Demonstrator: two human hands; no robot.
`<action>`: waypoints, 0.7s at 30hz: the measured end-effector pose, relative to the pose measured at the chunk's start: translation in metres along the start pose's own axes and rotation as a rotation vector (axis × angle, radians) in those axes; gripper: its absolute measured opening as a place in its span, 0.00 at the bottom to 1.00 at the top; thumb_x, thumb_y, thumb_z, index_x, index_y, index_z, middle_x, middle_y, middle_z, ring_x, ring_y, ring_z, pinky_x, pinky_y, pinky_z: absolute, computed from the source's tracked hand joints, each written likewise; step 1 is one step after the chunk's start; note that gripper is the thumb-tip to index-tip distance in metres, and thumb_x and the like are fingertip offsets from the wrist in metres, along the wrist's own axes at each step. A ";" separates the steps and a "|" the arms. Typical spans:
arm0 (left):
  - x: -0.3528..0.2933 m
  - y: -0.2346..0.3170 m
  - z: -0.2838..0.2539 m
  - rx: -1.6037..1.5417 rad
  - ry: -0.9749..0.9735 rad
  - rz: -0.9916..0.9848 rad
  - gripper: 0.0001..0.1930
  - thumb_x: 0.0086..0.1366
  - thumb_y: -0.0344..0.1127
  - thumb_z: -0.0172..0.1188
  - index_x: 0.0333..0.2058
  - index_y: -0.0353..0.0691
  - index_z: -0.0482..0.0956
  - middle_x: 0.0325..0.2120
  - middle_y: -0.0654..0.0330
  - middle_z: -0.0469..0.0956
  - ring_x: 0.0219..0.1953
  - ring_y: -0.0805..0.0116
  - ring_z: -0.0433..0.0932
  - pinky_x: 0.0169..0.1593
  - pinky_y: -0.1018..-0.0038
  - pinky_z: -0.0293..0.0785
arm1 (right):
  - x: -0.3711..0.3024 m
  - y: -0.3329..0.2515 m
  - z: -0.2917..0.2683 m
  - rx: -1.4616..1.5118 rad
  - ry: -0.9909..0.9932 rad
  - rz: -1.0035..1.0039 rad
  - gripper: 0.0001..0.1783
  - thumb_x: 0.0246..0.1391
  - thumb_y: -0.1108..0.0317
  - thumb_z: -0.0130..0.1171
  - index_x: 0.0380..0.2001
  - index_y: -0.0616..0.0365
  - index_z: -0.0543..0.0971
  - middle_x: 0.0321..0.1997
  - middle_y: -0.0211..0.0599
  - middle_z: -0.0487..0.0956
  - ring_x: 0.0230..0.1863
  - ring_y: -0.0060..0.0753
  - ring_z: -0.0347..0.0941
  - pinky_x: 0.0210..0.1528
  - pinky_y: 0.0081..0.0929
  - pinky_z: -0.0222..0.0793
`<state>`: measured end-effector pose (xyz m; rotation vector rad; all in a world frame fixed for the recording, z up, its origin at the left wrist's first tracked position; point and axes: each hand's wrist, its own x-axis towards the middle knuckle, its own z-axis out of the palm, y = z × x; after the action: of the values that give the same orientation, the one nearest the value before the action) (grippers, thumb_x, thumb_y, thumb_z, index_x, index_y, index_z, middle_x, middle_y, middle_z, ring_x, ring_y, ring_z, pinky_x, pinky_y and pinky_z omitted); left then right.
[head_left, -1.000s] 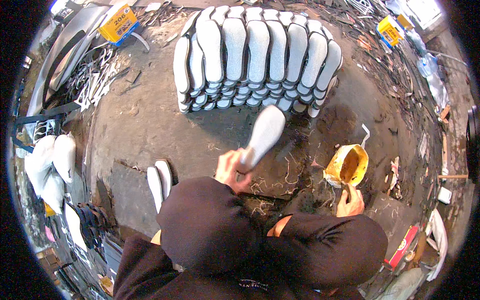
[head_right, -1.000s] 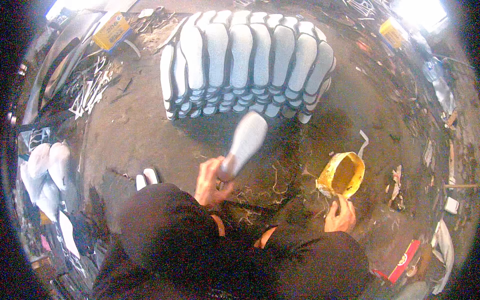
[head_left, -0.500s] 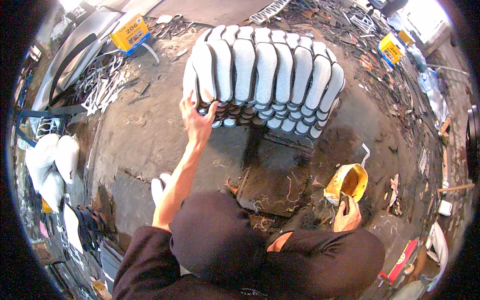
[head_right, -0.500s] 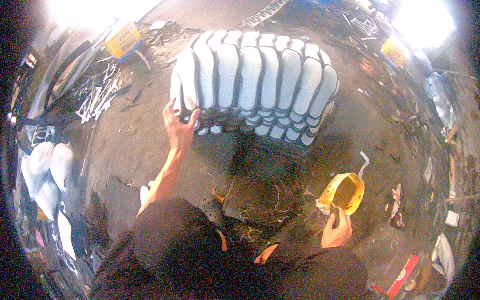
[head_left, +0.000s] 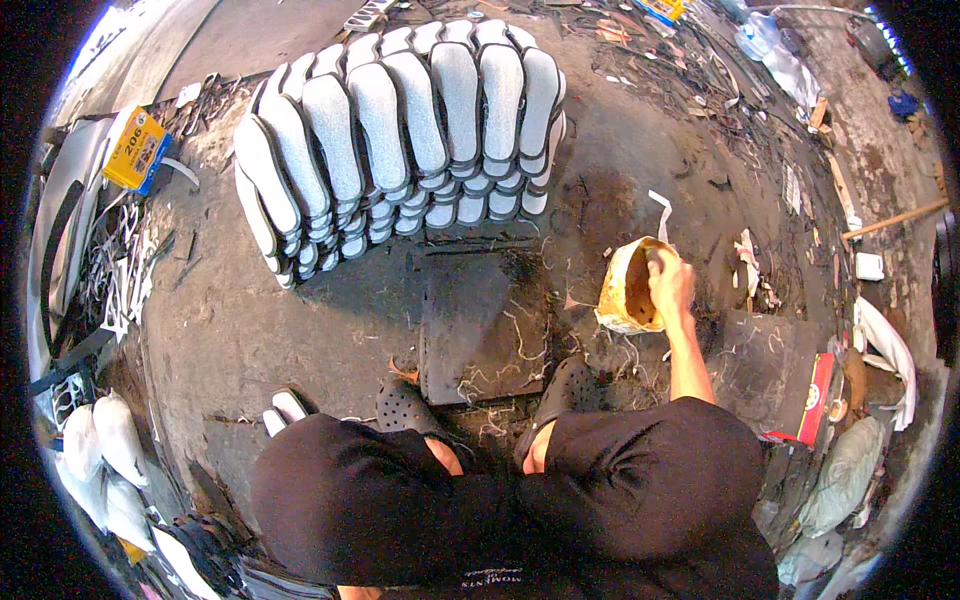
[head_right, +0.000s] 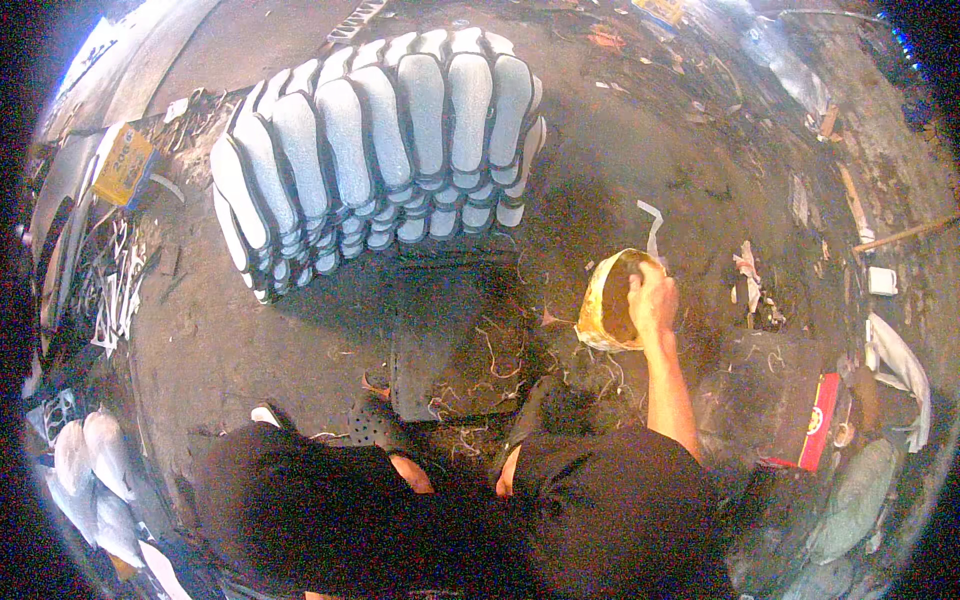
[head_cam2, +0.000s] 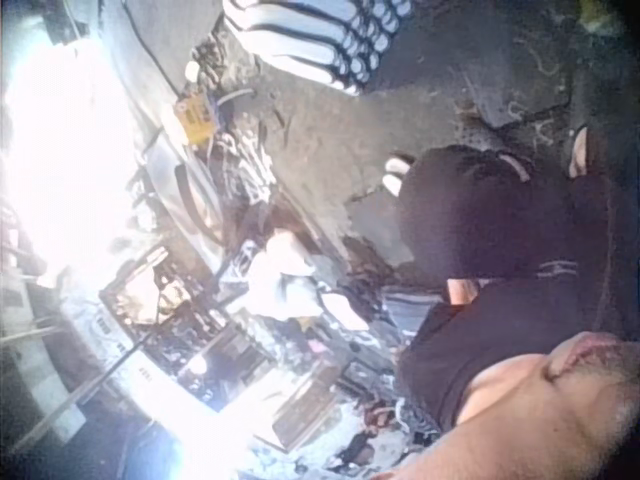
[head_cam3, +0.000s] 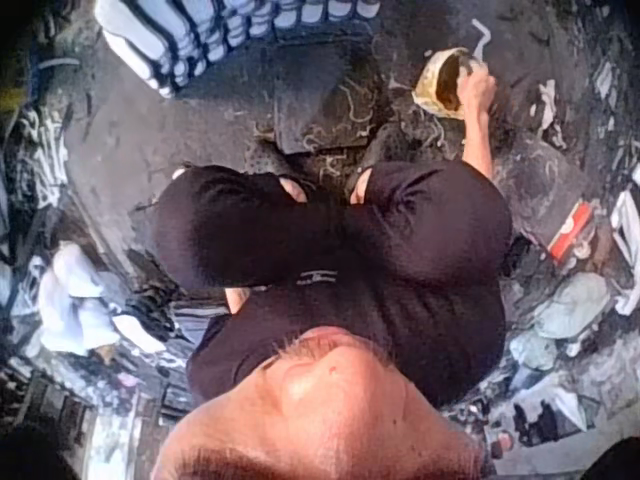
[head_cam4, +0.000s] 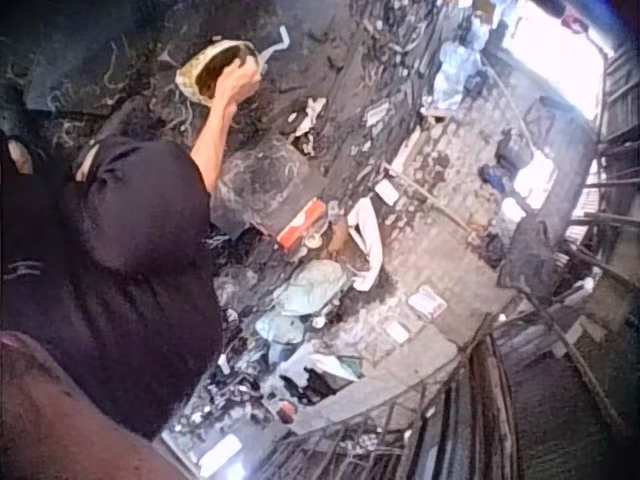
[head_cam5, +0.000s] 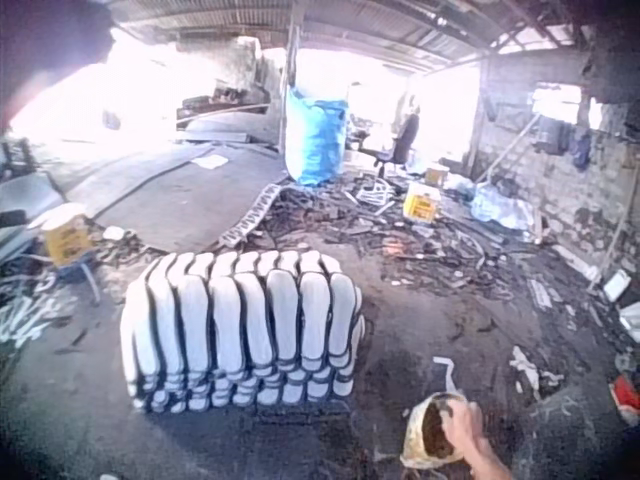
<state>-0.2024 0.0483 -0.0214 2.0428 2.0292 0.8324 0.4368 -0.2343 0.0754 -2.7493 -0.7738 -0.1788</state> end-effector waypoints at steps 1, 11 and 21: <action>-0.004 0.009 0.010 -0.036 -0.039 -0.001 0.36 0.62 0.38 0.78 0.67 0.36 0.76 0.60 0.46 0.80 0.64 0.43 0.75 0.71 0.51 0.69 | 0.002 0.042 0.024 -0.059 0.134 -0.225 0.18 0.59 0.66 0.73 0.52 0.57 0.88 0.43 0.55 0.90 0.45 0.69 0.86 0.51 0.54 0.83; -0.005 0.040 0.024 -0.094 -0.145 0.028 0.39 0.59 0.41 0.80 0.68 0.40 0.78 0.59 0.48 0.82 0.63 0.44 0.76 0.69 0.50 0.72 | -0.053 0.031 -0.083 1.102 0.025 0.627 0.31 0.68 0.55 0.70 0.68 0.59 0.81 0.64 0.34 0.85 0.64 0.24 0.76 0.58 0.35 0.75; -0.018 0.155 0.056 -0.462 -0.229 0.219 0.40 0.55 0.40 0.83 0.66 0.43 0.79 0.56 0.52 0.81 0.63 0.47 0.73 0.64 0.54 0.75 | -0.067 -0.113 -0.147 1.120 -0.170 0.256 0.19 0.70 0.64 0.68 0.58 0.62 0.86 0.53 0.29 0.90 0.55 0.23 0.83 0.64 0.28 0.74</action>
<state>-0.0382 0.0339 0.0001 1.9963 1.3580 0.9460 0.3141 -0.2190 0.2288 -1.7548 -0.3533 0.4235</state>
